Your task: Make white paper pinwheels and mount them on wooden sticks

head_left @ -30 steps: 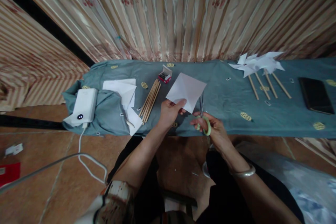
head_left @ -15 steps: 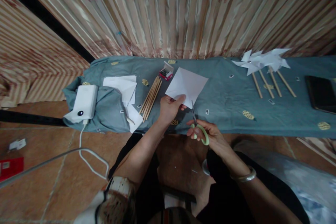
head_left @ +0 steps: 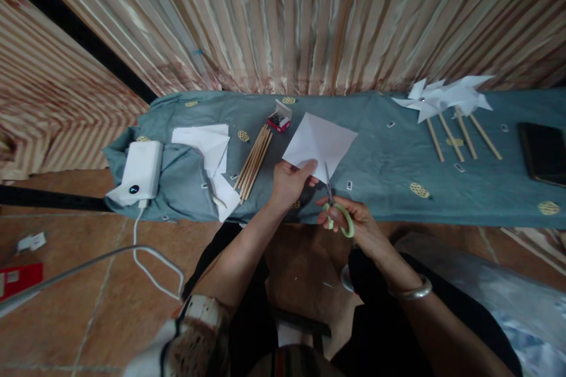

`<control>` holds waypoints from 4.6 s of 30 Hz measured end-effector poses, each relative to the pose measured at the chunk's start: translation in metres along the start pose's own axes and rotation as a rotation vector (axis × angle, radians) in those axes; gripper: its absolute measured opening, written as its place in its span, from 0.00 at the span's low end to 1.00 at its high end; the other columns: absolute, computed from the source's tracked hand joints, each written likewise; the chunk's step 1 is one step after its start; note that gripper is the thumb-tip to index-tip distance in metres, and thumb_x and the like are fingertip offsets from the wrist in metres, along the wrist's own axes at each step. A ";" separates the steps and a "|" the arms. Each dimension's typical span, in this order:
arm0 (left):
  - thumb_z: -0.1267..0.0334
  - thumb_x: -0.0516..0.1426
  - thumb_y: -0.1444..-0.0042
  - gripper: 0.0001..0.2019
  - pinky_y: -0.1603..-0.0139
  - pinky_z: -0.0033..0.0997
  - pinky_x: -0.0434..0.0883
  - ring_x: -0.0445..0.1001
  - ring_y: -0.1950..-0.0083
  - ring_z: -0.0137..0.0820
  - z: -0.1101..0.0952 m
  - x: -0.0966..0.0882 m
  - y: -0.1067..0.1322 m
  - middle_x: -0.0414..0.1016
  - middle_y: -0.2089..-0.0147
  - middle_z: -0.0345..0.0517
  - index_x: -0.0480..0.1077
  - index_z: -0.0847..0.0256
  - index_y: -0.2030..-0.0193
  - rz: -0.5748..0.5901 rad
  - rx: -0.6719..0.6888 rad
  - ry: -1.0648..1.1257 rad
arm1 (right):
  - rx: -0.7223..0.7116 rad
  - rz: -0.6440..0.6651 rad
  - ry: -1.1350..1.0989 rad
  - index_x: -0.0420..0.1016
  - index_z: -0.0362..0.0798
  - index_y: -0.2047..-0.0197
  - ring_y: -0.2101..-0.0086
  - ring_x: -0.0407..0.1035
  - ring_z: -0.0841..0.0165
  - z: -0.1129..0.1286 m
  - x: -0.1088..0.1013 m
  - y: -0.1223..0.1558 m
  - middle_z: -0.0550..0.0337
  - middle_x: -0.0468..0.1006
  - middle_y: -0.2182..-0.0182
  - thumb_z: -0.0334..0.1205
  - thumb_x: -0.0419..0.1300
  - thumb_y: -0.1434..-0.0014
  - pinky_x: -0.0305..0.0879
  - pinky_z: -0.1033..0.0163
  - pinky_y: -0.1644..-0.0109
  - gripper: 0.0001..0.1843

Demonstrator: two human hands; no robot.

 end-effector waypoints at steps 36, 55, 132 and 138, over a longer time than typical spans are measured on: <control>0.63 0.63 0.55 0.06 0.81 0.24 0.66 0.68 0.83 0.25 0.001 0.000 0.001 0.73 0.80 0.39 0.72 0.62 0.75 -0.003 -0.017 0.018 | -0.025 -0.078 -0.015 0.78 0.49 0.69 0.79 0.67 0.73 0.004 0.001 0.000 0.65 0.73 0.80 0.57 0.72 0.61 0.66 0.67 0.75 0.23; 0.63 0.63 0.56 0.07 0.82 0.23 0.66 0.68 0.83 0.25 0.004 0.002 0.003 0.73 0.81 0.39 0.72 0.64 0.76 0.015 -0.036 0.010 | -0.039 -0.093 0.002 0.78 0.49 0.69 0.78 0.67 0.72 0.002 -0.004 -0.002 0.64 0.73 0.79 0.56 0.72 0.60 0.68 0.66 0.75 0.21; 0.61 0.63 0.57 0.07 0.78 0.26 0.67 0.67 0.80 0.25 -0.007 -0.012 -0.003 0.72 0.79 0.38 0.71 0.62 0.76 -0.036 0.022 -0.027 | 0.071 0.015 0.044 0.77 0.47 0.66 0.79 0.66 0.74 -0.001 -0.005 0.002 0.64 0.75 0.80 0.55 0.72 0.59 0.63 0.68 0.76 0.23; 0.61 0.63 0.59 0.08 0.76 0.26 0.66 0.68 0.77 0.27 -0.012 -0.017 -0.006 0.74 0.76 0.41 0.72 0.64 0.75 -0.058 0.073 -0.024 | 0.180 0.082 0.131 0.76 0.46 0.67 0.79 0.65 0.76 0.002 -0.025 0.005 0.64 0.75 0.79 0.56 0.72 0.58 0.60 0.70 0.75 0.24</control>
Point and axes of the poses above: each hand's wrist, its own y-axis away from the middle knuckle, its own x-axis out of the palm, z = x × y, the point moved 7 cm from there along -y, towards the middle knuckle
